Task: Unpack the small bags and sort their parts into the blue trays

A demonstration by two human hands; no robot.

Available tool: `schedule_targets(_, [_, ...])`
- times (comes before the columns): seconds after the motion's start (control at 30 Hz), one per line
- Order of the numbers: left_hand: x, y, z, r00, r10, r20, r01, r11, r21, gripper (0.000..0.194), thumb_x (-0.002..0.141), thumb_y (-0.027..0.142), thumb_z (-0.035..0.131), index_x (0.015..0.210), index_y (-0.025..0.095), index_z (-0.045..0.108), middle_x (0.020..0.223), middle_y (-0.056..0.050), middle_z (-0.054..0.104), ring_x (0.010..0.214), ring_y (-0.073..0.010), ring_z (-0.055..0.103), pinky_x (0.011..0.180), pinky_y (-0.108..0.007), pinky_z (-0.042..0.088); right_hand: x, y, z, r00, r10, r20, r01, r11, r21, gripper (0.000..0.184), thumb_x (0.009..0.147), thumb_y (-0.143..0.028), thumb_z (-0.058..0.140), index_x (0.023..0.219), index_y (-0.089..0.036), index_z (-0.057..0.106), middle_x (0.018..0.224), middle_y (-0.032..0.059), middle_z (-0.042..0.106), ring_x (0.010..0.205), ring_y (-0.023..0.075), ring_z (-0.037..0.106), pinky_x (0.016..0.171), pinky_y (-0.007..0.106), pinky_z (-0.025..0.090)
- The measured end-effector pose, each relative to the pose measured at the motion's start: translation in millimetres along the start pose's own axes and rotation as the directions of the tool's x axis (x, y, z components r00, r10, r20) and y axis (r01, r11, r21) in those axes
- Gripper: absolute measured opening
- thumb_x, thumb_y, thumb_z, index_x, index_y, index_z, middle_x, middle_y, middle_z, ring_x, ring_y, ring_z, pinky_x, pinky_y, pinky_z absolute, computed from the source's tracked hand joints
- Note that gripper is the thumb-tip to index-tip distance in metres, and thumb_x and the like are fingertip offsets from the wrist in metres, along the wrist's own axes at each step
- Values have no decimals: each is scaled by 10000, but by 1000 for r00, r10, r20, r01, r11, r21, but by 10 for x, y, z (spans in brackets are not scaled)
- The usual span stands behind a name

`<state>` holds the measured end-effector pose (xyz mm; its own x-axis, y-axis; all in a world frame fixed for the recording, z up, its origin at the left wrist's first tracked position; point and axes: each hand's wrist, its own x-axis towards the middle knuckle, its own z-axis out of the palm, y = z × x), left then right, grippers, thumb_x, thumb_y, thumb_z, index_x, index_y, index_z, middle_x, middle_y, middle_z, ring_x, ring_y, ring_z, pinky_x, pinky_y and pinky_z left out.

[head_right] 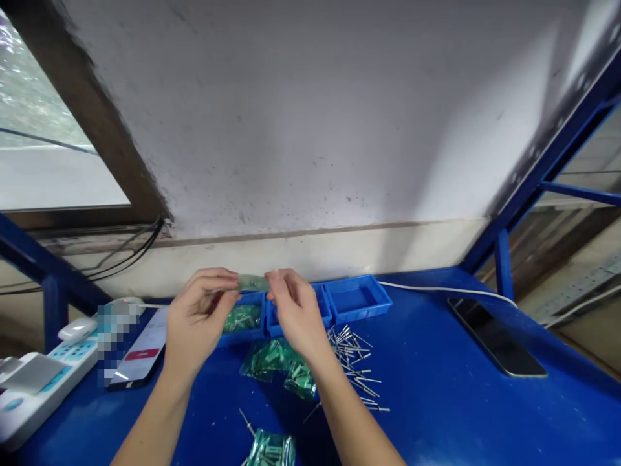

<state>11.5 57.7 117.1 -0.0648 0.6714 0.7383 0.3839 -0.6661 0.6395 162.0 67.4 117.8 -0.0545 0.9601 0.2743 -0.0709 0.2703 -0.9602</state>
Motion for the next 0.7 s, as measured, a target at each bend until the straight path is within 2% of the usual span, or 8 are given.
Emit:
schedule_targets(0.1, [-9, -59, -14, 998, 70, 11, -70, 997, 27, 145, 786, 62, 577, 832, 190, 629, 985, -36, 561, 918, -159, 594, 767, -288, 512, 49, 16, 9, 991, 97, 96, -118, 965, 235, 259, 809, -423, 556, 938, -206, 615, 664, -16, 516, 622, 117, 521, 633, 295, 449])
schedule_targets(0.23, [5, -54, -21, 991, 102, 86, -110, 989, 97, 160, 801, 65, 549, 820, 194, 642, 1039, -42, 553, 982, -174, 579, 865, -335, 476, 53, 4, 15, 997, 83, -12, -74, 942, 329, 400, 708, -279, 674, 1086, -234, 553, 588, -78, 449, 581, 94, 492, 652, 280, 448])
schedule_targets(0.3, [20, -38, -22, 992, 64, 107, -78, 988, 131, 152, 827, 108, 530, 839, 197, 653, 1034, -50, 542, 994, -178, 563, 860, -325, 465, 41, -2, 1, 996, 50, -73, -28, 963, 269, 392, 713, -258, 665, 1088, -231, 553, 638, -63, 509, 615, 101, 523, 655, 281, 453])
schedule_targets(0.4, [27, -34, -20, 976, -133, 172, 122, 990, 72, 153, 870, 240, 512, 904, 198, 655, 959, -51, 547, 883, -164, 567, 768, -292, 468, 19, 6, -28, 994, -44, -100, 56, 991, 124, 222, 745, -236, 628, 964, -221, 593, 779, -8, 617, 715, 133, 582, 680, 300, 467])
schedule_targets(0.47, [17, -53, -10, 928, -294, 227, 317, 946, -70, 278, 906, 368, 440, 922, 184, 647, 837, -43, 569, 763, -155, 571, 707, -290, 467, 6, 20, -40, 987, -139, -80, 141, 990, 24, 108, 761, -193, 591, 865, -218, 605, 866, 18, 642, 825, 160, 601, 739, 324, 472])
schedule_targets(0.57, [-4, -88, 19, 839, -483, 251, 539, 800, -263, 425, 912, 483, 356, 909, 155, 626, 698, -27, 573, 649, -155, 568, 647, -301, 478, -13, 37, -37, 952, -302, -38, 295, 946, -136, 143, 752, -115, 536, 785, -229, 618, 1065, 34, 597, 1055, 201, 542, 860, 373, 441])
schedule_targets(0.63, [-13, -101, 34, 832, -510, 219, 555, 782, -284, 330, 869, 457, 475, 905, 158, 610, 713, -16, 581, 631, -146, 562, 614, -283, 484, -20, 44, -31, 936, -350, -24, 335, 912, -236, 192, 749, -100, 513, 771, -244, 639, 1165, 35, 526, 1146, 218, 476, 908, 399, 412])
schedule_targets(0.7, [-15, -104, 35, 890, -436, 133, 455, 866, -208, 202, 834, 361, 570, 917, 178, 595, 757, -5, 592, 655, -135, 564, 618, -261, 483, -10, 59, -31, 947, -321, -7, 307, 910, -279, 209, 757, -126, 520, 818, -265, 665, 1211, 42, 469, 1173, 226, 443, 923, 411, 400])
